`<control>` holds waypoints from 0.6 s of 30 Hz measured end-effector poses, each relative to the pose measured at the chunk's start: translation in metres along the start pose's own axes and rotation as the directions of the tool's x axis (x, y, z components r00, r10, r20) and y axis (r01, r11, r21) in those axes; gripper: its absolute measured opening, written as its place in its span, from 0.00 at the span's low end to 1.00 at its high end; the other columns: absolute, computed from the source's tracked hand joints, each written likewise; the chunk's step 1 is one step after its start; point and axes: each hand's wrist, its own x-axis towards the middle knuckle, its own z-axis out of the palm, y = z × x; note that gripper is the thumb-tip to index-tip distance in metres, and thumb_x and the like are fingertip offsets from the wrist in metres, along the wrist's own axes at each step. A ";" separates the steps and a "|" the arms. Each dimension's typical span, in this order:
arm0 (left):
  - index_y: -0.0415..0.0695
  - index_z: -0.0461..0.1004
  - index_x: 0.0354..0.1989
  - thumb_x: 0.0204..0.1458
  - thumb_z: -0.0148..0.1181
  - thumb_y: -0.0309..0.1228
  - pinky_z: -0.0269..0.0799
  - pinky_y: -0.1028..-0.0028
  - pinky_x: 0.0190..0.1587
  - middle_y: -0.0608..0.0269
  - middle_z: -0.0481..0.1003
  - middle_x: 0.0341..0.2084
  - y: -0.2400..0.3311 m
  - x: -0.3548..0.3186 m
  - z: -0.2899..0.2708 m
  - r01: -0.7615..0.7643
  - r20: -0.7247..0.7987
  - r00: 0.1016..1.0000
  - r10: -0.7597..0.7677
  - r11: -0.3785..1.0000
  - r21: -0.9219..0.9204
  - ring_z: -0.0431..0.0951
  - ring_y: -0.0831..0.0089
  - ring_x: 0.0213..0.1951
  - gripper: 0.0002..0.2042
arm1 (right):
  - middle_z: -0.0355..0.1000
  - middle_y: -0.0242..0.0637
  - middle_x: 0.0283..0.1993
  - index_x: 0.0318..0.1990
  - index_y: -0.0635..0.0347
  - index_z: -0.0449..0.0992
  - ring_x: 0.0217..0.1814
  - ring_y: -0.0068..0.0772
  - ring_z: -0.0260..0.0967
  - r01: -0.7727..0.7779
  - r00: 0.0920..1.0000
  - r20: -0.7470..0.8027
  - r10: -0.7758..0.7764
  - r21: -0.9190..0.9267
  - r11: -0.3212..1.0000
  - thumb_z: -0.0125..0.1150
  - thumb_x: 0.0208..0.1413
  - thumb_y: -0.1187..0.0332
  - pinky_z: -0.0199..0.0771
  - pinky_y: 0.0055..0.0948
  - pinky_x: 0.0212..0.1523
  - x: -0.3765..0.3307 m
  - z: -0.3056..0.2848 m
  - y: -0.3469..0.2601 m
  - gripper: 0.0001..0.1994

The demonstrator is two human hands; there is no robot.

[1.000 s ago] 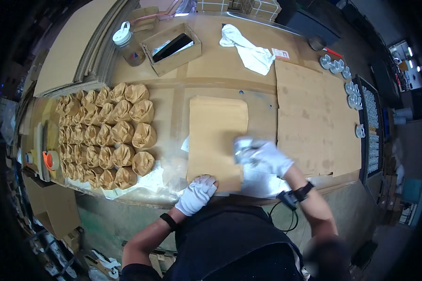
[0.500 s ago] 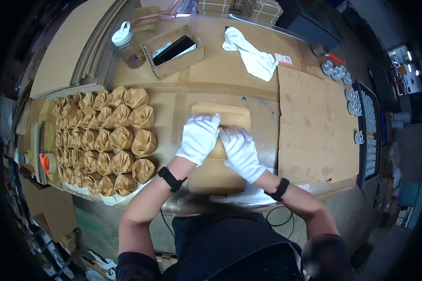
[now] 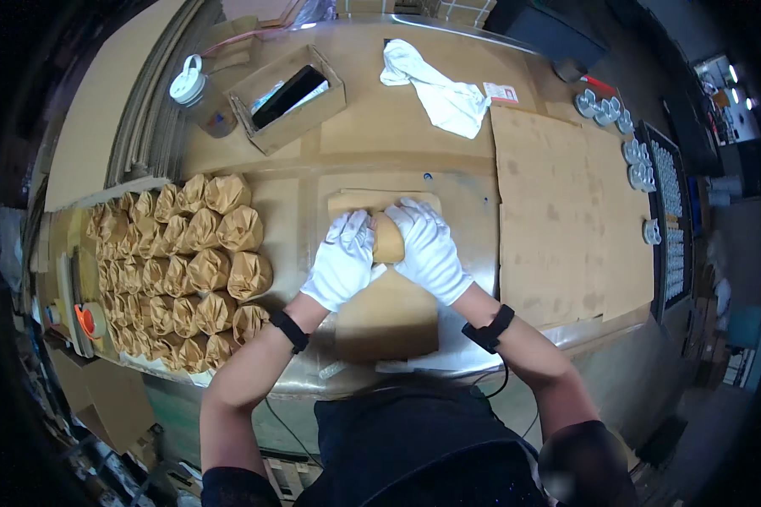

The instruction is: The person wraps small metal objects in brown paper on a wooden table. They pick up a metal object, place it on a sheet of paper, fold the paper around it, and set the wrapped bundle aside. The process is repeated continuously throughout the clip.

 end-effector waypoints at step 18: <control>0.42 0.63 0.67 0.65 0.51 0.34 0.68 0.72 0.57 0.53 0.74 0.58 0.062 0.010 0.008 0.580 0.260 0.683 -0.682 0.290 -0.761 0.75 0.69 0.52 0.23 | 0.78 0.43 0.39 0.55 0.57 0.72 0.43 0.46 0.77 -0.087 0.996 0.042 0.083 0.093 0.992 0.65 0.46 0.71 0.79 0.40 0.41 -0.021 -0.012 0.034 0.25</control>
